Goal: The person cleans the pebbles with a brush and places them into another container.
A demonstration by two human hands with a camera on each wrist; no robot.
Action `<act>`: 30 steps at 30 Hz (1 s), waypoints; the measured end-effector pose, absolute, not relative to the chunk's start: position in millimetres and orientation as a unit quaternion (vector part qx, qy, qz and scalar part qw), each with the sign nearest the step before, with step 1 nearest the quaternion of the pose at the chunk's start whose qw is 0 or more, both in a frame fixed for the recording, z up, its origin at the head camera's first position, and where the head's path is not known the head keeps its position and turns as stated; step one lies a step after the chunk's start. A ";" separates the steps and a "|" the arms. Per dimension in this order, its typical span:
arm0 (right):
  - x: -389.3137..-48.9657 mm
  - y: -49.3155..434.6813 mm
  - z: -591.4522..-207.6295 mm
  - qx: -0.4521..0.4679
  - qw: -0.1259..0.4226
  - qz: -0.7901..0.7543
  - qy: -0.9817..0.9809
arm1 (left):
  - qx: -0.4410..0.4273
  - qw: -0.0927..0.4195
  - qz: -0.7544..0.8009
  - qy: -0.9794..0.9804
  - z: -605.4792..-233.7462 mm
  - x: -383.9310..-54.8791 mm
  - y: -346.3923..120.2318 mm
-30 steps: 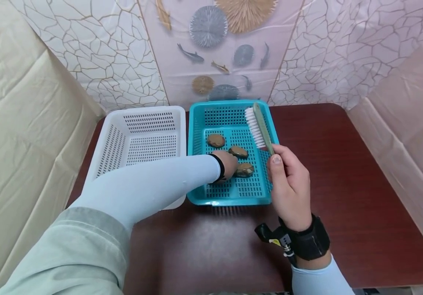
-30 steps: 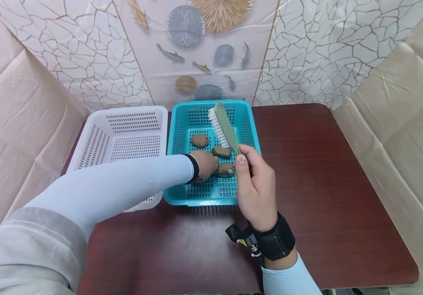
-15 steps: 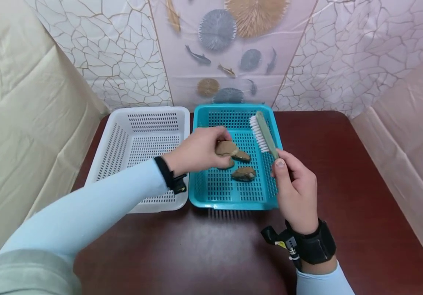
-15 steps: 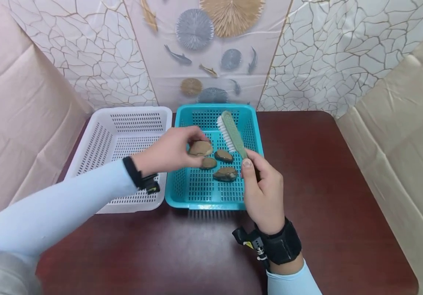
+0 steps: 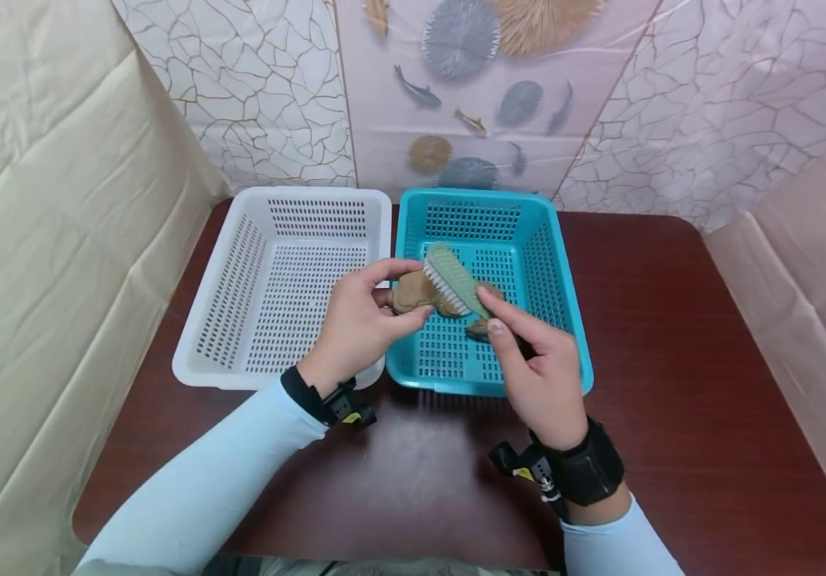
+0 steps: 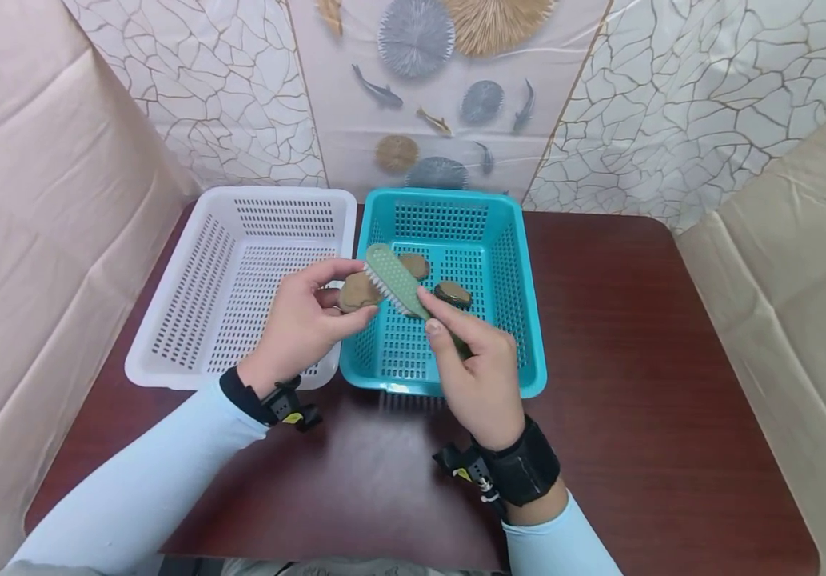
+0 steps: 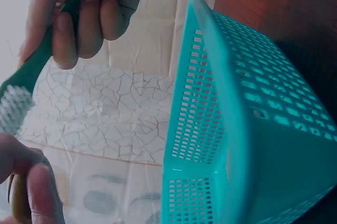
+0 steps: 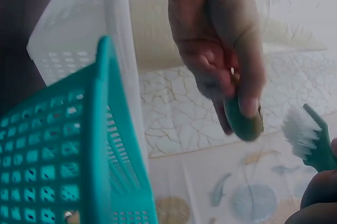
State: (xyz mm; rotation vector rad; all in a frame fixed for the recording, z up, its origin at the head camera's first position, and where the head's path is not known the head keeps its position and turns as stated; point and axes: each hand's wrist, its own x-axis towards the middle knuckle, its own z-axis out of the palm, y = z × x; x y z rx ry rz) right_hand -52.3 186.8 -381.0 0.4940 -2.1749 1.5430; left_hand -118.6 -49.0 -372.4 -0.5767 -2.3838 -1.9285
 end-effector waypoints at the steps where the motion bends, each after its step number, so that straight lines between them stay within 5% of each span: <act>1: -53.1 185.7 -382.4 0.181 0.208 0.550 -0.788 | -0.180 0.013 -0.621 -0.763 -374.8 -118.5 -47.8; 13: -67.6 206.4 -394.6 0.139 0.212 0.351 -0.902 | -0.142 0.050 -0.667 -0.730 -384.9 -112.7 -52.7; 18: -64.4 209.0 -394.2 0.125 0.210 0.403 -0.882 | -0.154 0.071 -0.638 -0.751 -382.1 -118.1 -57.1; 25: -60.5 194.8 -392.1 0.176 0.201 0.512 -0.817 | -0.160 0.023 -0.624 -0.765 -390.6 -122.2 -47.0; 30: -64.6 195.1 -402.4 0.160 0.206 0.450 -0.854 | -0.155 0.028 -0.657 -0.737 -388.9 -118.7 -41.9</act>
